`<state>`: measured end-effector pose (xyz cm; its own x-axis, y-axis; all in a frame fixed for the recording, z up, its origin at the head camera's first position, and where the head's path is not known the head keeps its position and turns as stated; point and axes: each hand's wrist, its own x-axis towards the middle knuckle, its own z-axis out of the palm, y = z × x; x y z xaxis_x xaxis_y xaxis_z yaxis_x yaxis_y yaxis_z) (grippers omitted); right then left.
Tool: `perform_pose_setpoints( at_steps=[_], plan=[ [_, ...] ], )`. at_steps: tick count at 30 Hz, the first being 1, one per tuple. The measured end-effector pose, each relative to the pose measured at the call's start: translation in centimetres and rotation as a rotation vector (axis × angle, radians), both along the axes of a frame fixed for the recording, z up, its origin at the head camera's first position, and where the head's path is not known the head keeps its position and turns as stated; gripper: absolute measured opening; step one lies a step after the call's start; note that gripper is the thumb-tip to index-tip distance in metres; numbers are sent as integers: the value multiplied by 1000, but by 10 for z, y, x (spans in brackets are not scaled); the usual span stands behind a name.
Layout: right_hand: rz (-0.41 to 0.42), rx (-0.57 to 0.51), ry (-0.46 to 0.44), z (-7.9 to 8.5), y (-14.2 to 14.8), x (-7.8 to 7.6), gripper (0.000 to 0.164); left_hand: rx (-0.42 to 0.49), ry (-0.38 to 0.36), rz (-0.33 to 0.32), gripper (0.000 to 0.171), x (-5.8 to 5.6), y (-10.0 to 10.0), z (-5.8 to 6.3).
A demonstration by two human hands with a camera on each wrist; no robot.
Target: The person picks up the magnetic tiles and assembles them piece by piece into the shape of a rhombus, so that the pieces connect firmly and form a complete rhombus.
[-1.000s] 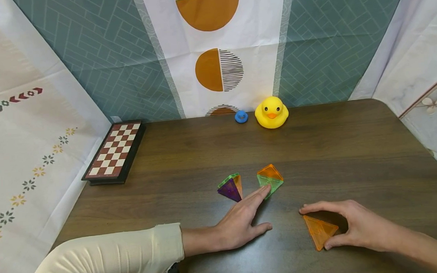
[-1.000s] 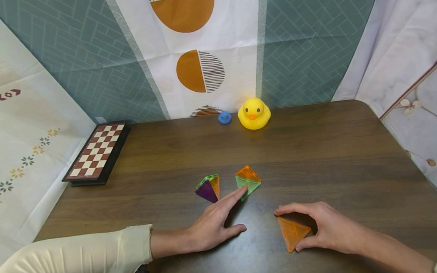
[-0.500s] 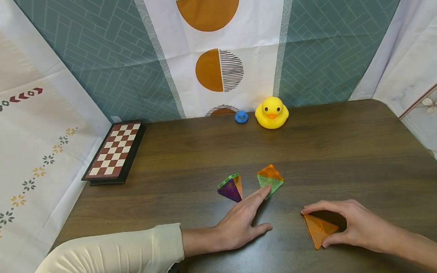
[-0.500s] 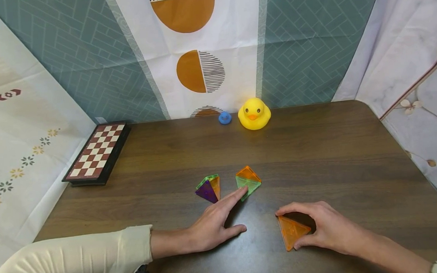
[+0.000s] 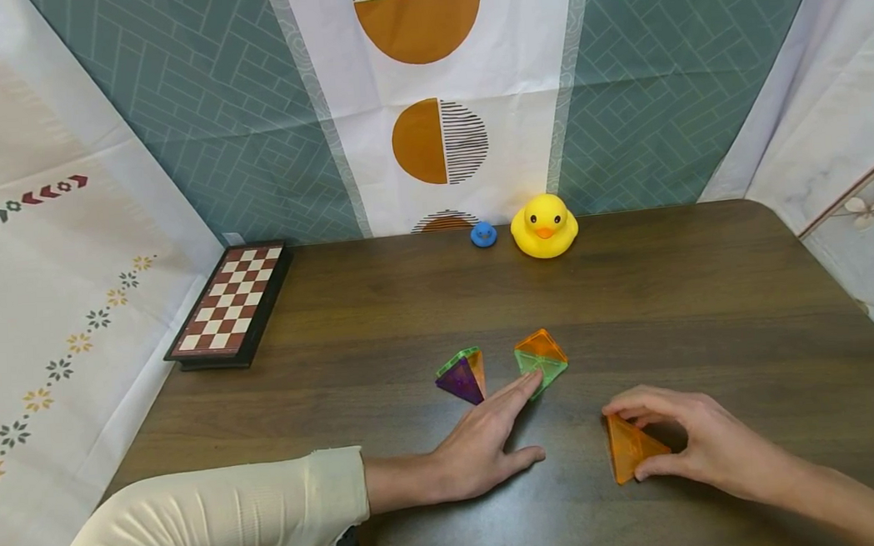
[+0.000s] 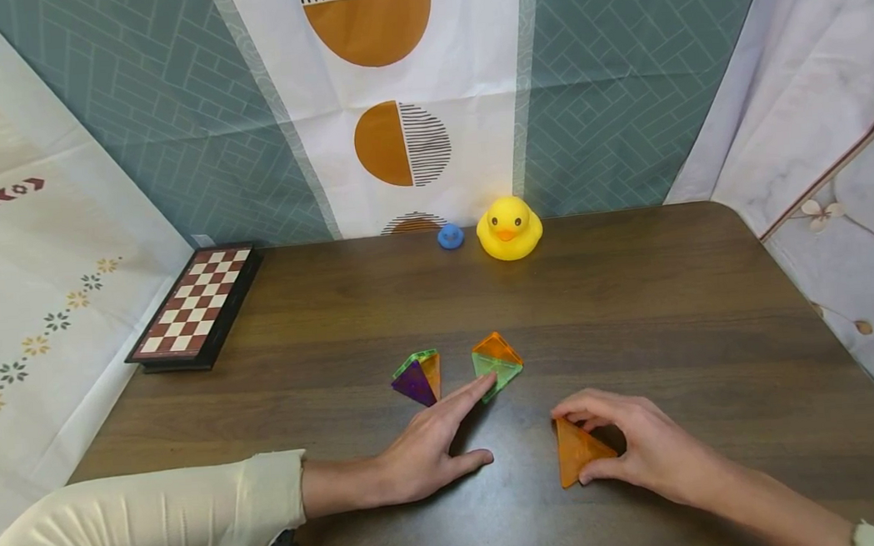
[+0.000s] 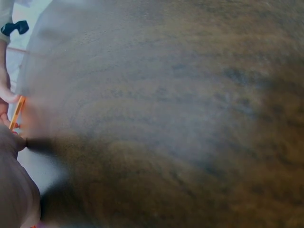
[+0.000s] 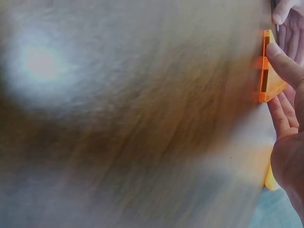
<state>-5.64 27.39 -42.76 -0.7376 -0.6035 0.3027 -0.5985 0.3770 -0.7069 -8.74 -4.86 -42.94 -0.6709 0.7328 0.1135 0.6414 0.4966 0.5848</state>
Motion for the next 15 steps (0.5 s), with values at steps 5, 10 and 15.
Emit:
perform_pose_setpoints(
  at_steps=[5,10,15],
  plan=[
    [-25,-1,2,3,-5,-2,68,1,-2,1,91,0,0,0],
    [-40,23,25,4,-9,-7,69,-1,-1,0,91,0,-1,0],
    [-46,21,56,5,-11,-11,66,2,3,-3,91,0,0,-1]
  ],
)
